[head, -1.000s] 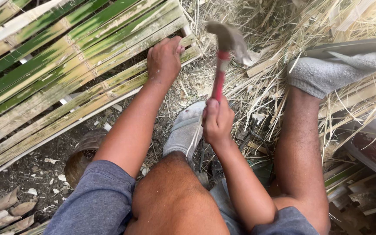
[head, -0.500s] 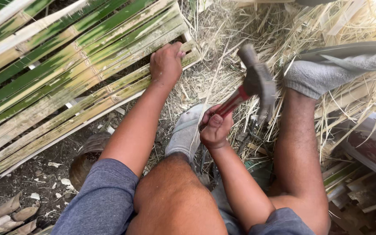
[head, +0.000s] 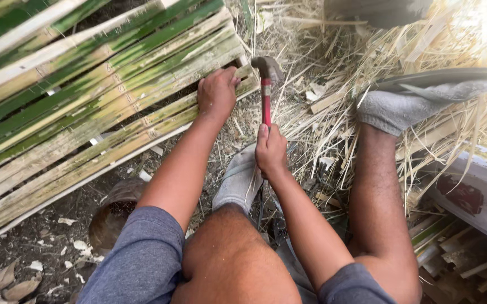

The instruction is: The person gathers bamboo strips and places them into a rectangular frame. They use a hammer to tap the strips into place, adjusting their positions to fit within the frame structure.

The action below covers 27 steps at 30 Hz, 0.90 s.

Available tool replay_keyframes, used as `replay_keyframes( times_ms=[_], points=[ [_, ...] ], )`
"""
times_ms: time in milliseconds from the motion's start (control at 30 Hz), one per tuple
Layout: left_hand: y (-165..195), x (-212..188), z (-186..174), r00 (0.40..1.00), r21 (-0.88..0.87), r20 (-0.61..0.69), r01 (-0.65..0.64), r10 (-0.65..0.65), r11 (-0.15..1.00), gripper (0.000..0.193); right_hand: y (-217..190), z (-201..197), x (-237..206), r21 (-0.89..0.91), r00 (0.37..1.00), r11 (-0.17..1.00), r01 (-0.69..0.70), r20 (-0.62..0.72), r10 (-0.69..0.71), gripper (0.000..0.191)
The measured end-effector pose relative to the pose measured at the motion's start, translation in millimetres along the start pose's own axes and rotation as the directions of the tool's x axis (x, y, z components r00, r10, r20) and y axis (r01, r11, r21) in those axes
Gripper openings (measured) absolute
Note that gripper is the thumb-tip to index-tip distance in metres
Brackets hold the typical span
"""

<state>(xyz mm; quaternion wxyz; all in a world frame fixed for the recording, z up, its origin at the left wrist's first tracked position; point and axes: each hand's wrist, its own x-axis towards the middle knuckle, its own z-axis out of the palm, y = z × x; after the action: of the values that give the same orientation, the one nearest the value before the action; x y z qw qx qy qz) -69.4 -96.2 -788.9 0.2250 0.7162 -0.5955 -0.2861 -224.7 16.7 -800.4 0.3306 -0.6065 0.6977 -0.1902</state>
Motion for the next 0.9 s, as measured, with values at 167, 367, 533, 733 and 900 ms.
replay_keyframes(
  times_ms=[167, 367, 533, 733, 900],
  points=[
    [0, -5, -12, 0.972, -0.011, -0.05, -0.23, 0.229, 0.973, 0.039, -11, -7, 8, 0.293, 0.975, 0.934, 0.206, -0.148, -0.169, 0.036],
    [-66, -108, -60, 0.957, -0.025, -0.113, -0.27, 0.266, 0.963, 0.044, 0, 0, 3, -0.011, 0.986, 1.0, -0.008, 0.166, 0.01, 0.038],
    [-132, -278, -133, 0.923, -0.154, -0.092, 0.358, -0.375, 0.921, 0.018, 7, 13, -50, 0.108, 0.867, 0.985, 0.132, 0.469, -0.167, 0.032],
    [-149, -322, -90, 0.902, -0.109, 0.041, 0.432, -0.43, 0.895, 0.053, -3, 35, -65, 0.118, 0.668, 0.943, 0.311, 0.679, -0.305, 0.028],
    [-151, -293, -56, 0.886, -0.015, 0.071, 0.46, -0.458, 0.888, 0.021, 4, 17, -63, -0.008, 0.717, 0.956, 0.293, 0.664, -0.214, 0.03]
  ],
)
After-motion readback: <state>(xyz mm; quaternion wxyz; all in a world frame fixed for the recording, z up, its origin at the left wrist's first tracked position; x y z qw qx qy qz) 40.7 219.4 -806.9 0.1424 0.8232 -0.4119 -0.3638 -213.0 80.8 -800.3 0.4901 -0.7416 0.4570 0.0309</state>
